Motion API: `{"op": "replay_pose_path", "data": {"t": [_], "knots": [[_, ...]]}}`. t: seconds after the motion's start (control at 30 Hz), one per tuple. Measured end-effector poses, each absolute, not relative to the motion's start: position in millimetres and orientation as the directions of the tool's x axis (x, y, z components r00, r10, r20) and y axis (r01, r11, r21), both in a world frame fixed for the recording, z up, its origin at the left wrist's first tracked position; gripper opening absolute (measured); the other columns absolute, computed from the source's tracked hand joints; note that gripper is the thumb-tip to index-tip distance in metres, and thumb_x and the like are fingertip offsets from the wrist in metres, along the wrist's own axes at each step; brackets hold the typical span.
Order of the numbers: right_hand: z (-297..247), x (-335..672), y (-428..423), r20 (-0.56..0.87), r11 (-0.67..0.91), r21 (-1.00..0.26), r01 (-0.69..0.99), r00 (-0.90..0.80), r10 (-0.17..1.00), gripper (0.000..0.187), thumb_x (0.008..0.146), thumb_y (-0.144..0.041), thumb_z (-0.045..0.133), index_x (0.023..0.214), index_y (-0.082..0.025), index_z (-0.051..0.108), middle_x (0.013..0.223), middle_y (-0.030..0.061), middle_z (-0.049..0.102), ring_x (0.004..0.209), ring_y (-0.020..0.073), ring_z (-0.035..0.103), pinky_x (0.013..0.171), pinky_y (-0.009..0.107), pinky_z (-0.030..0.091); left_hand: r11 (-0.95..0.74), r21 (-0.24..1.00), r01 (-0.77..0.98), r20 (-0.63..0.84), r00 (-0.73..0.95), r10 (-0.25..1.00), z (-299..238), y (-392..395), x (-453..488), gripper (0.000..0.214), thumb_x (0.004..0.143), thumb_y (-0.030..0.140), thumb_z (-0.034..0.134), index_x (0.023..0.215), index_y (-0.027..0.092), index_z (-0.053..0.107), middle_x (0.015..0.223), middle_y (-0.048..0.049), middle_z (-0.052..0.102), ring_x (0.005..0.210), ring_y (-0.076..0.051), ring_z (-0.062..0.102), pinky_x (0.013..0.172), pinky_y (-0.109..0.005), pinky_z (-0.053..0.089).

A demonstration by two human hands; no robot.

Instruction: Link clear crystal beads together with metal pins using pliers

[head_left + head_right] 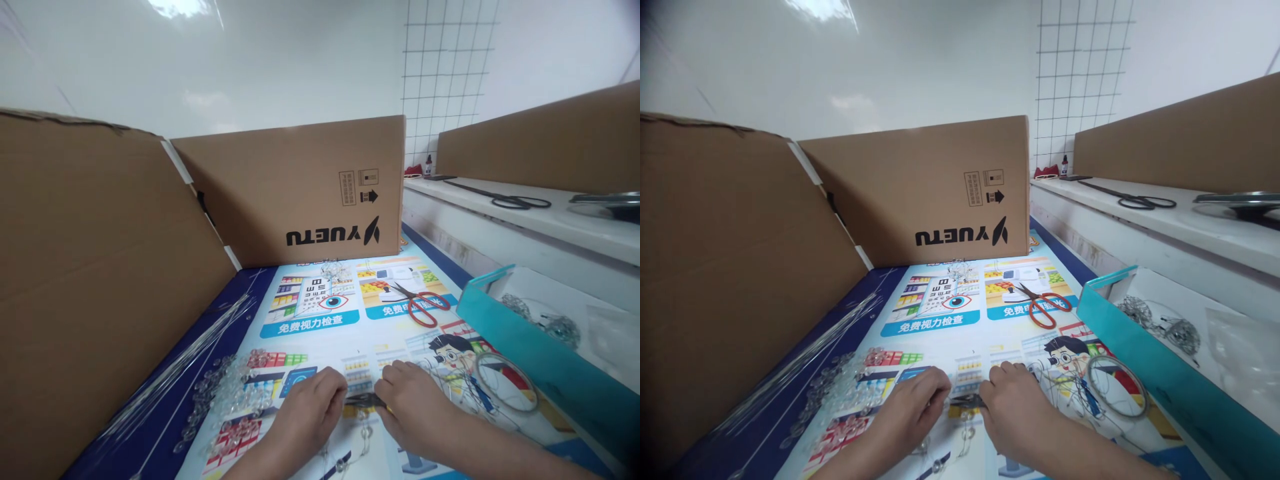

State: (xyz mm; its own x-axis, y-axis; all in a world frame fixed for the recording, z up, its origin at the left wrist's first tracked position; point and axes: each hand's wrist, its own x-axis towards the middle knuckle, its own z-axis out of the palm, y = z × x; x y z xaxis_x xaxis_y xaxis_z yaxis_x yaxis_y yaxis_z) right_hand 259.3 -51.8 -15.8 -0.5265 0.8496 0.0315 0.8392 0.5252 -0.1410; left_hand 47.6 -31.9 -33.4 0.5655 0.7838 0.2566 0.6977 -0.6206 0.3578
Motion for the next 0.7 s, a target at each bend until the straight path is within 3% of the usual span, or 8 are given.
{"op": "replay_pose_path", "data": {"t": [0.7], "knots": [[-19.7,259.8,-49.9,0.032,0.570,-0.085,0.817,-0.569,0.821,0.013,0.079,-0.024,0.044,0.081,-0.019,0.056,0.084,0.0067,0.059,0.080,0.0222,0.050,0.068,0.034,0.033,-0.644,0.342,0.684,0.247,0.596,0.764,-38.2,-34.4,47.9,0.013,0.087,0.015,0.035,0.084,0.020,0.046,0.078,-0.0004,0.056,0.071,-0.016,0.054,0.062,-0.027,0.036]]}}
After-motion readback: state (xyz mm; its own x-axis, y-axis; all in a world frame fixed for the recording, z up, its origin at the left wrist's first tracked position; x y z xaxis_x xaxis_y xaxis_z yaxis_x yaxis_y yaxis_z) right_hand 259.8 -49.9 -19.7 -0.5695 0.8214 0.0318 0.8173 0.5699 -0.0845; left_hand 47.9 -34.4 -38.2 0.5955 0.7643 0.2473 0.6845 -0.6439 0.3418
